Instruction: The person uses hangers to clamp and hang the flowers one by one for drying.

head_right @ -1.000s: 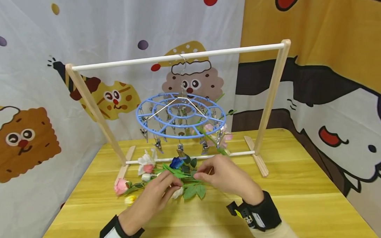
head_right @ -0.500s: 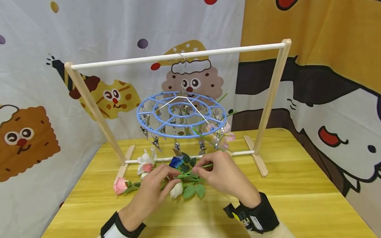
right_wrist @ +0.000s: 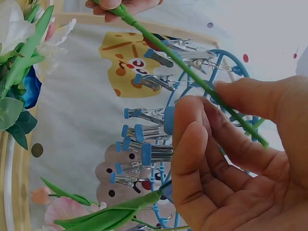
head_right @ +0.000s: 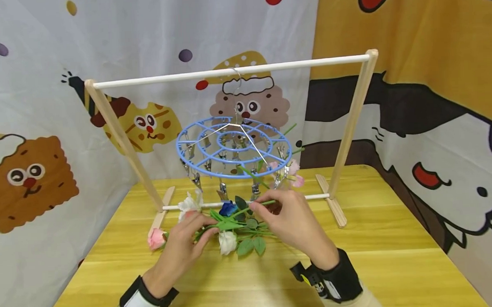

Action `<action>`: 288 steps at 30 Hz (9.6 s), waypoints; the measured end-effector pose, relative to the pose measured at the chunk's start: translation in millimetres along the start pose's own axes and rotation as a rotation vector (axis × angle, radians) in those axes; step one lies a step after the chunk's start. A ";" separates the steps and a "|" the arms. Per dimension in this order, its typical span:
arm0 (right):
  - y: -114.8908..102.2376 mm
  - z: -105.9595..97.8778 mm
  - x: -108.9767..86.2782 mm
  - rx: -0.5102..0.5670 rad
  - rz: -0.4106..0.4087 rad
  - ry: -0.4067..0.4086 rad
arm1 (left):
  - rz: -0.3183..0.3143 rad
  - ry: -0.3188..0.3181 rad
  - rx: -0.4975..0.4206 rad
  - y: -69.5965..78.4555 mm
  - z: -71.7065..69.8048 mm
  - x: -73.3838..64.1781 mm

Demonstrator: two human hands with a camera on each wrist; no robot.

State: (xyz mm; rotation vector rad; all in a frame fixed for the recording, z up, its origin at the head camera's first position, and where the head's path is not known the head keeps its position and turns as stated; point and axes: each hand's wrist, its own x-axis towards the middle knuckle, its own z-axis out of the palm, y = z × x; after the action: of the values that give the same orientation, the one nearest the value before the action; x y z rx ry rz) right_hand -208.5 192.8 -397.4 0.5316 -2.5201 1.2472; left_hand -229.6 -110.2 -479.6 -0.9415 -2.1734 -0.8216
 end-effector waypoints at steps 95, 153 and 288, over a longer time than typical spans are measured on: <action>22.8 3.3 12.3 0.419 -0.055 0.186 | -0.057 0.167 -0.299 59.1 47.0 49.3; 11.6 14.8 8.2 0.575 0.034 0.203 | -0.160 0.169 -0.294 69.8 63.3 57.1; 56.9 -31.9 15.8 -0.075 0.164 -0.163 | 0.039 -0.187 0.305 1.8 50.7 36.1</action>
State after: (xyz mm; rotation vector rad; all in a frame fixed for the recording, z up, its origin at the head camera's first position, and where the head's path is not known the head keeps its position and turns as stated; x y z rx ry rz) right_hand -245.0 247.1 -412.2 0.4334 -2.7840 1.2029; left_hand -262.9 -57.7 -483.5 -0.9301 -2.3464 -0.3796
